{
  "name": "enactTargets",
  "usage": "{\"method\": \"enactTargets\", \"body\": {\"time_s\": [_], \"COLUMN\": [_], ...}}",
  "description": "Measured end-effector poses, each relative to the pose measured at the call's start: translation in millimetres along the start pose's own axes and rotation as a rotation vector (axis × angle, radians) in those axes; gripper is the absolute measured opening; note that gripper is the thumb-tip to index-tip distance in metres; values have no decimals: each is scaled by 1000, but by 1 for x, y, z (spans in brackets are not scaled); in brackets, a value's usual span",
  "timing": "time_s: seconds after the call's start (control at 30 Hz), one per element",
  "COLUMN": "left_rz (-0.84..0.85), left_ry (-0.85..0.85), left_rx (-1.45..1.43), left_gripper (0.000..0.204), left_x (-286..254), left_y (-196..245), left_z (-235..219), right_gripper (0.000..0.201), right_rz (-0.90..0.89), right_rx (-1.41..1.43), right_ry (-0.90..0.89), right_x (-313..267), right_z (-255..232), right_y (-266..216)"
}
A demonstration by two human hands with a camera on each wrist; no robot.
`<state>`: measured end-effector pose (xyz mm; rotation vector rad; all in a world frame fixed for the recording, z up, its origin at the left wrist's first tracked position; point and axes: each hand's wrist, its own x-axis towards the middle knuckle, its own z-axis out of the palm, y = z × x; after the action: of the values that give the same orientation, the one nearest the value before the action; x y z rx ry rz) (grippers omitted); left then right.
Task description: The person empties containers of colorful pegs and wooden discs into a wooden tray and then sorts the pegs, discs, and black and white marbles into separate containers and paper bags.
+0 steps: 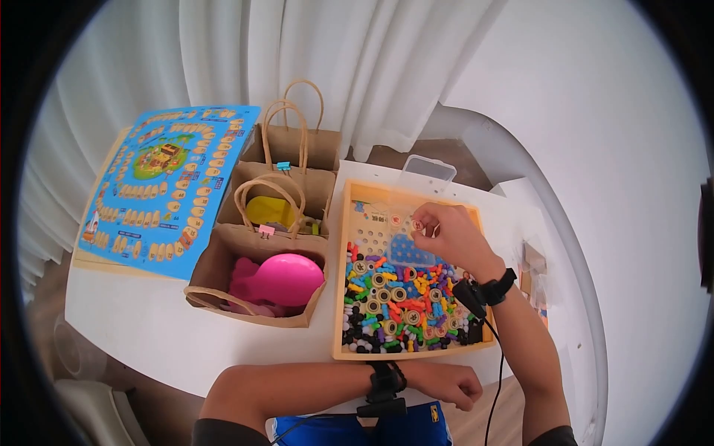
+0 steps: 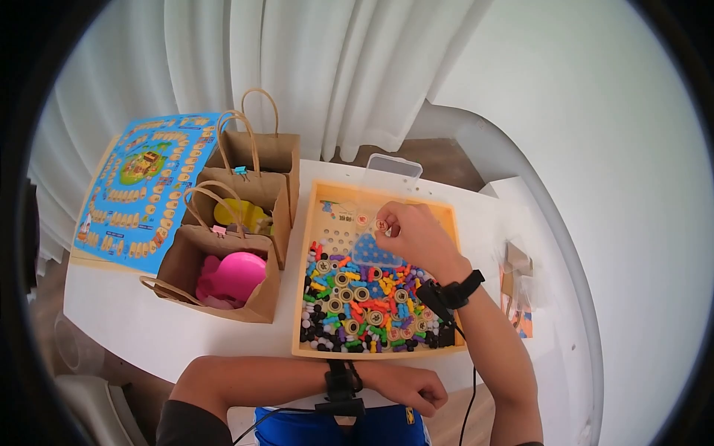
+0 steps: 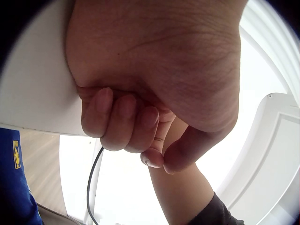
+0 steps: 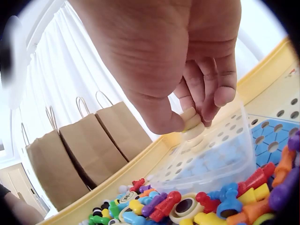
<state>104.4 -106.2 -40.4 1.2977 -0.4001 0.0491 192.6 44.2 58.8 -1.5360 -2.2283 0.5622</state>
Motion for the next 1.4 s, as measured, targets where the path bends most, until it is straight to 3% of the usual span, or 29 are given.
{"method": "enactTargets", "body": {"time_s": [0.17,0.27,0.33,0.43,0.53,0.7,0.77,0.8,0.87,0.97,1.17,1.4], "left_rz": [-7,-10,-14,12,9,-26,-30,-22,-15,-20,15,-28], "left_ry": [-3,-12,-18,-17,-20,-18,-22,-15,-16,-7,-1,-6], "left_rx": [15,-8,7,18,22,-2,-15,-5,3,15,4,3], "left_gripper": [27,28,29,29,29,28,28,27,27,26,26,26], "left_x": [3,2,2,4,4,2,1,0,2,2,0,0], "left_y": [-9,-9,-8,-11,-10,-3,-1,0,-1,-4,-1,-1], "left_z": [0,0,-1,0,-1,0,0,0,0,-1,1,0], "right_gripper": [21,19,17,16,16,14,19,19,24,25,28,31], "right_rz": [14,56,222,252,159,161,85,84,87,50,-122,-71], "right_rx": [56,244,526,673,471,529,602,602,127,57,-143,-130], "right_ry": [-35,-103,-289,-441,-476,-374,-205,-204,-69,10,61,16], "right_x": [6,1,-7,-26,-42,-49,-46,-41,-27,-12,3,1], "right_z": [19,15,-2,-15,-10,-4,-2,-4,-8,4,37,32], "right_y": [15,20,5,-12,-8,2,6,4,-4,1,7,-1]}}
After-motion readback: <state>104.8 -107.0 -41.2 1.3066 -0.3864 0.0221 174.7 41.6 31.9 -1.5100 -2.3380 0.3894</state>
